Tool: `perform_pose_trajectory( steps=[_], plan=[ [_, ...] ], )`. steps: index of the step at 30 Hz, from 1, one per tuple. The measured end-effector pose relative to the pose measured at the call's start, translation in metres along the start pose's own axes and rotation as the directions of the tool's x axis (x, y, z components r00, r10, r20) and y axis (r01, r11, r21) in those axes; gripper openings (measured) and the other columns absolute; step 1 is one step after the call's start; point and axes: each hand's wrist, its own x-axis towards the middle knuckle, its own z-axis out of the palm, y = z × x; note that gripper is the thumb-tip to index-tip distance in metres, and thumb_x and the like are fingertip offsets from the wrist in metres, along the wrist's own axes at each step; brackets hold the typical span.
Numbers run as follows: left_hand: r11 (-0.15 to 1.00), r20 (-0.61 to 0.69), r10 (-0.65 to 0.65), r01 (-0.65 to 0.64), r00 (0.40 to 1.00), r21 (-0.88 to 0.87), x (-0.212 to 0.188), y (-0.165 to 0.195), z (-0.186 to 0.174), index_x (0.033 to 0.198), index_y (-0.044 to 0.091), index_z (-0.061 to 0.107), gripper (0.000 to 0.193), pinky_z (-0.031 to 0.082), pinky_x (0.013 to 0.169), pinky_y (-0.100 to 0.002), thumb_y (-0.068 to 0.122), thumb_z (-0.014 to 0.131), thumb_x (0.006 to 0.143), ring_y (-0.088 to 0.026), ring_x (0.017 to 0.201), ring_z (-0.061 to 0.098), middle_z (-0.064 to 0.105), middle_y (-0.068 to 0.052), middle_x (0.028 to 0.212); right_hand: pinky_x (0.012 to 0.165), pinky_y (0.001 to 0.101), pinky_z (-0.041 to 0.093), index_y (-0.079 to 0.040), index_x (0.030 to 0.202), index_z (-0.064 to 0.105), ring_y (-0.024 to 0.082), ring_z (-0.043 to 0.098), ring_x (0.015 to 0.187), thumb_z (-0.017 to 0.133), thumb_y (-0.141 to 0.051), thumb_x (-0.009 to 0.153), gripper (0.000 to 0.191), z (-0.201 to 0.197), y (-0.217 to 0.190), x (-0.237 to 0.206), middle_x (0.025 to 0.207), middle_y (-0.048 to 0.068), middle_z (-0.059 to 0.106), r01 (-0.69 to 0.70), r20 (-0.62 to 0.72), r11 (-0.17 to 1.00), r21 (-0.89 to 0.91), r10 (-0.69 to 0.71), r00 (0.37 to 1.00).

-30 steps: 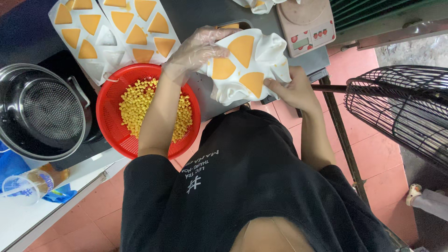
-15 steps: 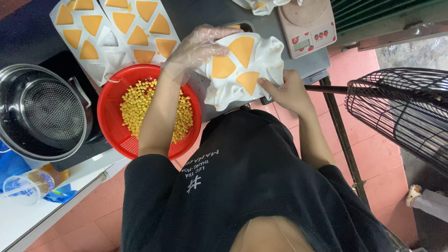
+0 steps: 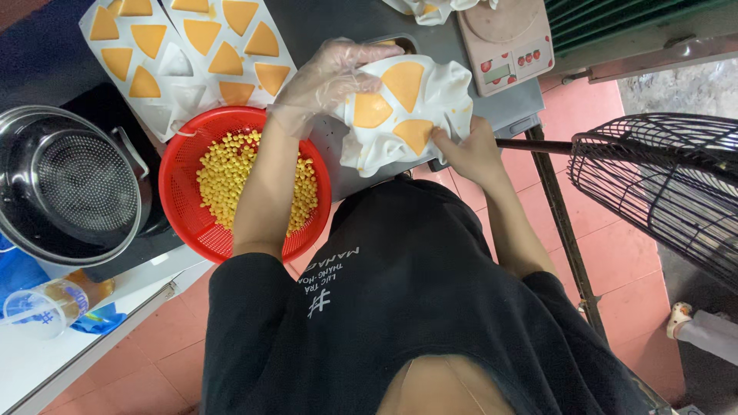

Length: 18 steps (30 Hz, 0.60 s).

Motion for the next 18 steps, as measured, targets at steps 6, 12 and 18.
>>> perform_pose_trajectory(
  steps=[6,12,18],
  plan=[
    [0.944,-0.157,-0.031,0.080,0.987,0.321,0.005,0.008,0.013,0.140,0.003,0.060,0.053,0.058,0.102,-0.033,0.013,0.074,0.090,-0.016,0.112,0.071,0.069,-0.005,0.133,0.078,0.0252,0.057,0.003,0.114,0.070,0.009,0.069,0.089,0.072,-0.011,0.095,0.024,-0.002,-0.001,-0.011,0.101,0.004,0.075,0.108,-0.012,0.960,0.258,-0.109,0.994],
    [0.428,-0.331,0.589,0.064,0.737,0.902,-0.013,0.011,0.087,0.140,0.014,0.061,0.037,0.050,0.115,-0.041,0.012,0.069,0.103,-0.033,0.129,0.062,0.062,-0.012,0.142,0.084,0.0280,0.059,0.005,0.119,0.065,0.013,0.071,0.095,0.073,-0.001,0.094,0.027,-0.004,-0.013,-0.017,0.110,0.008,0.073,0.175,-0.242,0.855,0.487,-0.060,0.968],
    [0.584,-0.253,0.461,-0.076,0.851,0.808,-0.021,0.005,0.138,0.142,0.011,0.052,0.067,0.045,0.111,-0.044,0.033,0.082,0.087,-0.035,0.126,0.057,0.057,-0.014,0.139,0.096,0.0307,0.059,0.007,0.131,0.056,0.018,0.069,0.111,0.071,0.004,0.097,0.037,-0.011,-0.026,-0.020,0.123,0.011,0.068,0.271,-0.237,0.777,0.569,-0.161,0.958]
  ],
)
